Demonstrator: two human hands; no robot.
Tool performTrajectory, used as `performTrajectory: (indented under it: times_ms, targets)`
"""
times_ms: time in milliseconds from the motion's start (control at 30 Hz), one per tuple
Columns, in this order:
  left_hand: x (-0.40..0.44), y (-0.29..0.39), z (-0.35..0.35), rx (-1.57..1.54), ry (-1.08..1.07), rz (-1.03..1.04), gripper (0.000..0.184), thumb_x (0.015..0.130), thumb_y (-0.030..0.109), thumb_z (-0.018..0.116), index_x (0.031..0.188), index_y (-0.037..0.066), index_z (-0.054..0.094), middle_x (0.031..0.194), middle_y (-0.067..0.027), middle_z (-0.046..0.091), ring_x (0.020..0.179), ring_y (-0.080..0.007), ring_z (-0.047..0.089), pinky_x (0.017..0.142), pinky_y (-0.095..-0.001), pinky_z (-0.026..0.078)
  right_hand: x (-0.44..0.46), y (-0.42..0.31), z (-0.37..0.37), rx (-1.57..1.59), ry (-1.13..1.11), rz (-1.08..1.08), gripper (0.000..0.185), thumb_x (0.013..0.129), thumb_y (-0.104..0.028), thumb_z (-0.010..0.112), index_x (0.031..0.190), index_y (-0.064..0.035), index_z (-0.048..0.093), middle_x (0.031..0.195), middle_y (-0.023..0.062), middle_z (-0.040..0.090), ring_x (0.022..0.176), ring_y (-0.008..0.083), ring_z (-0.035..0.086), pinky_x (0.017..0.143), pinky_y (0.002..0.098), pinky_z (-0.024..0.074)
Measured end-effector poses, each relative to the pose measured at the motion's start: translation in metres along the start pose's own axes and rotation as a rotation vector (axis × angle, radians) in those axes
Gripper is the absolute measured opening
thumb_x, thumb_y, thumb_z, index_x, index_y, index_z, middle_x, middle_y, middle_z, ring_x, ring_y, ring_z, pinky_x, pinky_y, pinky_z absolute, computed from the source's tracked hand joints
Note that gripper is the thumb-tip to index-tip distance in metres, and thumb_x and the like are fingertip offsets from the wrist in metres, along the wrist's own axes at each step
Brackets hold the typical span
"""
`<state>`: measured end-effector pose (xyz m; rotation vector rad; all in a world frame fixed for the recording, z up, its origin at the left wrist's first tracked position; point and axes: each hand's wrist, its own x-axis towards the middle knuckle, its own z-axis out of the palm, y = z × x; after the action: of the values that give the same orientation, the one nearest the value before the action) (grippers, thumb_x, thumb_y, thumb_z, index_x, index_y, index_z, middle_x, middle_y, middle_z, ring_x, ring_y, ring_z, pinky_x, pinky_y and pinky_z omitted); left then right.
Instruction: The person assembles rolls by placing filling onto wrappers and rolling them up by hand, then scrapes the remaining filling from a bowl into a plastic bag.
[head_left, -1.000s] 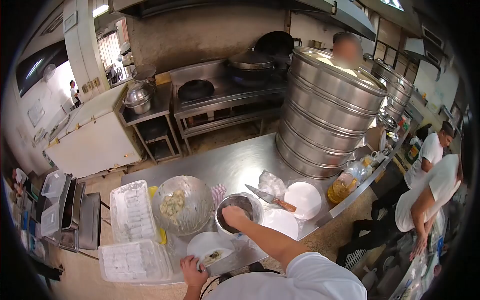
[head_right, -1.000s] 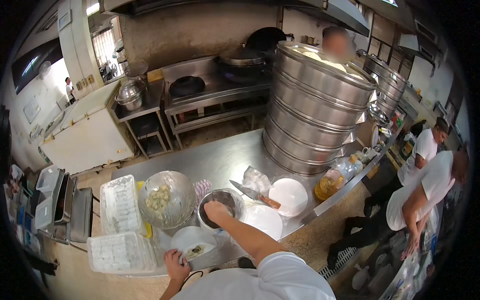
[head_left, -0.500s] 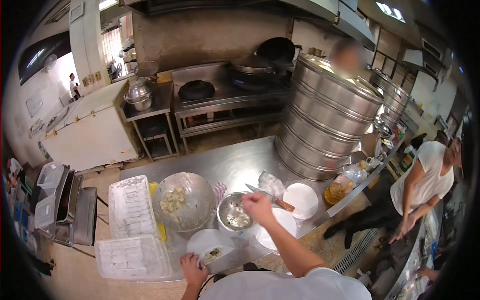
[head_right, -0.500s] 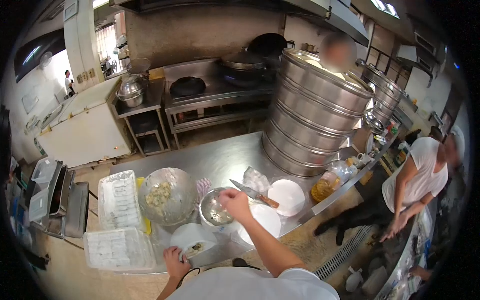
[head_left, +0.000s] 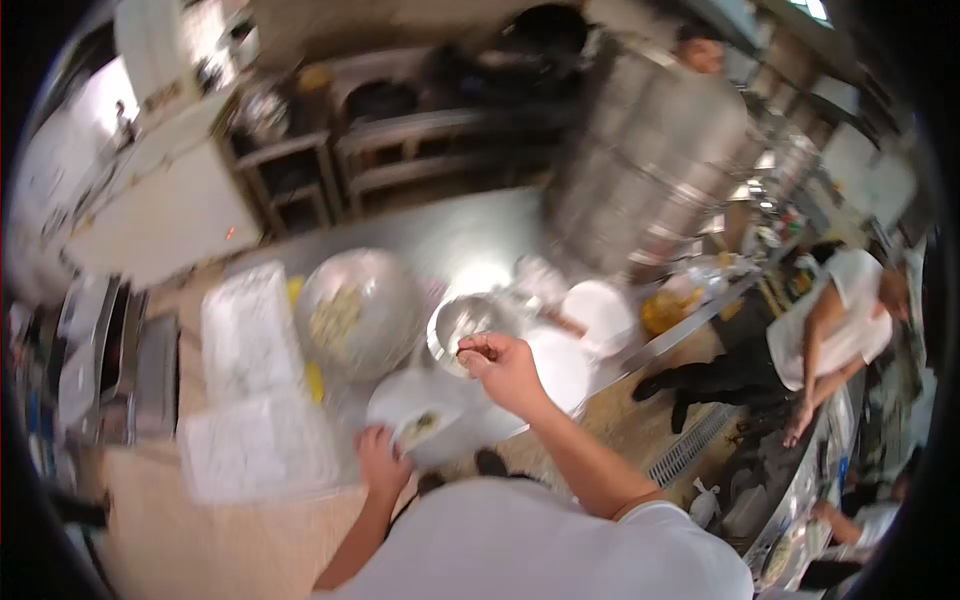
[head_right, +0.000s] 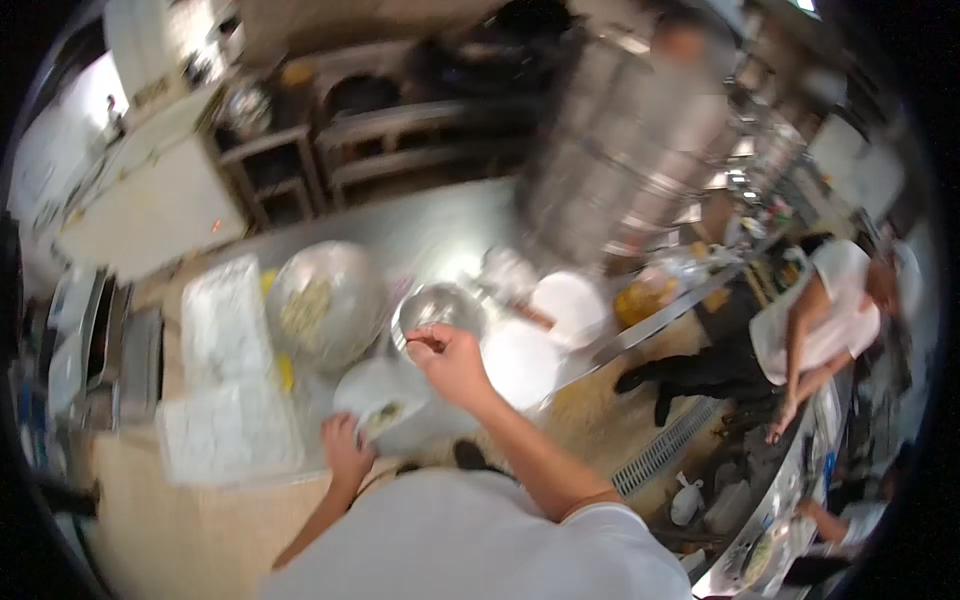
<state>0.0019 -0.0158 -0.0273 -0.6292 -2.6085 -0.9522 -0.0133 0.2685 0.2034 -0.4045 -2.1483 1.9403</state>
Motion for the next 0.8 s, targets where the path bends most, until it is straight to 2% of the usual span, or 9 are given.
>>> performTrajectory:
  times_ms: [100,200,300,400,467,533,600,700,800]
  targets:
    - [0.007,0.002,-0.012,-0.181,-0.011,-0.050,0.037,0.083,0.004,0.074,0.119,0.000,0.068,0.132,-0.0204,0.065,0.127,-0.0451,0.059,0.115,-0.0553,0.045,-0.018,0.070,0.037,-0.285,-0.180,0.010,0.015,0.095,-0.005,0.077,0.107,0.0025,0.079,0.094,0.0107,0.080,0.081,0.0172,0.074,0.074,0.0346,0.0591]
    - [0.005,0.001,-0.021,-0.189,-0.028,-0.057,0.035,0.084,0.001,0.075,0.118,0.001,0.069,0.136,-0.0183,0.066,0.133,-0.0439,0.058,0.117,-0.0541,0.045,-0.026,0.105,0.057,-0.539,-0.296,-0.148,0.013,0.090,-0.007,0.075,0.099,-0.0002,0.081,0.094,0.0190,0.080,0.083,0.0305,0.077,0.079,0.0413,0.0601]
    - [0.006,0.004,-0.021,-0.160,-0.032,-0.035,0.034,0.084,0.002,0.075,0.117,0.002,0.069,0.136,-0.0181,0.066,0.136,-0.0437,0.057,0.118,-0.0572,0.044,-0.025,0.128,0.073,-0.680,-0.452,-0.328,0.014,0.087,-0.010,0.075,0.098,-0.0040,0.081,0.096,0.0220,0.077,0.087,0.0361,0.077,0.080,0.0451,0.0604]
    - [0.003,0.000,-0.023,-0.117,-0.048,-0.028,0.034,0.083,0.003,0.074,0.116,0.002,0.068,0.135,-0.0191,0.066,0.135,-0.0440,0.057,0.119,-0.0600,0.042,-0.014,0.153,0.087,-0.970,-0.586,-0.343,0.013,0.087,-0.012,0.072,0.093,-0.0057,0.081,0.096,0.0190,0.076,0.093,0.0348,0.075,0.086,0.0456,0.0607]
    - [0.004,-0.002,-0.014,-0.134,-0.032,-0.005,0.035,0.082,0.003,0.074,0.116,0.002,0.067,0.134,-0.0202,0.066,0.135,-0.0447,0.057,0.119,-0.0611,0.041,-0.007,0.171,0.085,-1.083,-0.596,-0.492,0.013,0.085,-0.014,0.071,0.089,-0.0078,0.081,0.099,0.0166,0.074,0.100,0.0336,0.073,0.091,0.0451,0.0605]
    - [0.002,-0.008,-0.007,-0.150,0.000,0.042,0.036,0.080,0.001,0.073,0.116,0.002,0.067,0.132,-0.0212,0.065,0.134,-0.0455,0.058,0.119,-0.0600,0.041,-0.002,0.170,0.086,-1.153,-0.677,-0.445,0.018,0.088,-0.014,0.068,0.097,-0.0094,0.083,0.121,0.0162,0.072,0.115,0.0356,0.072,0.094,0.0488,0.0613]
    - [0.002,-0.006,-0.009,-0.110,0.008,0.074,0.036,0.079,0.000,0.074,0.114,0.002,0.066,0.134,-0.0214,0.064,0.131,-0.0461,0.059,0.116,-0.0587,0.044,-0.005,0.179,0.088,-1.181,-0.644,-0.531,0.014,0.085,-0.015,0.071,0.091,-0.0077,0.081,0.104,0.0158,0.073,0.104,0.0343,0.072,0.093,0.0465,0.0599]
    - [0.003,-0.003,-0.014,-0.141,-0.026,0.032,0.038,0.082,0.000,0.074,0.119,0.000,0.065,0.137,-0.0229,0.063,0.129,-0.0471,0.059,0.115,-0.0558,0.045,-0.011,0.158,0.085,-1.124,-0.610,-0.495,0.015,0.089,-0.014,0.069,0.096,-0.0072,0.080,0.105,0.0166,0.073,0.105,0.0358,0.071,0.093,0.0476,0.0597]
    - [0.001,-0.005,-0.007,-0.337,0.086,-0.195,0.042,0.085,0.001,0.073,0.126,0.002,0.065,0.139,-0.0235,0.063,0.131,-0.0471,0.058,0.121,-0.0569,0.040,-0.012,0.148,0.074,-1.031,-0.415,-0.370,0.020,0.091,-0.017,0.068,0.103,-0.0040,0.078,0.109,0.0205,0.073,0.107,0.0379,0.071,0.093,0.0492,0.0596]
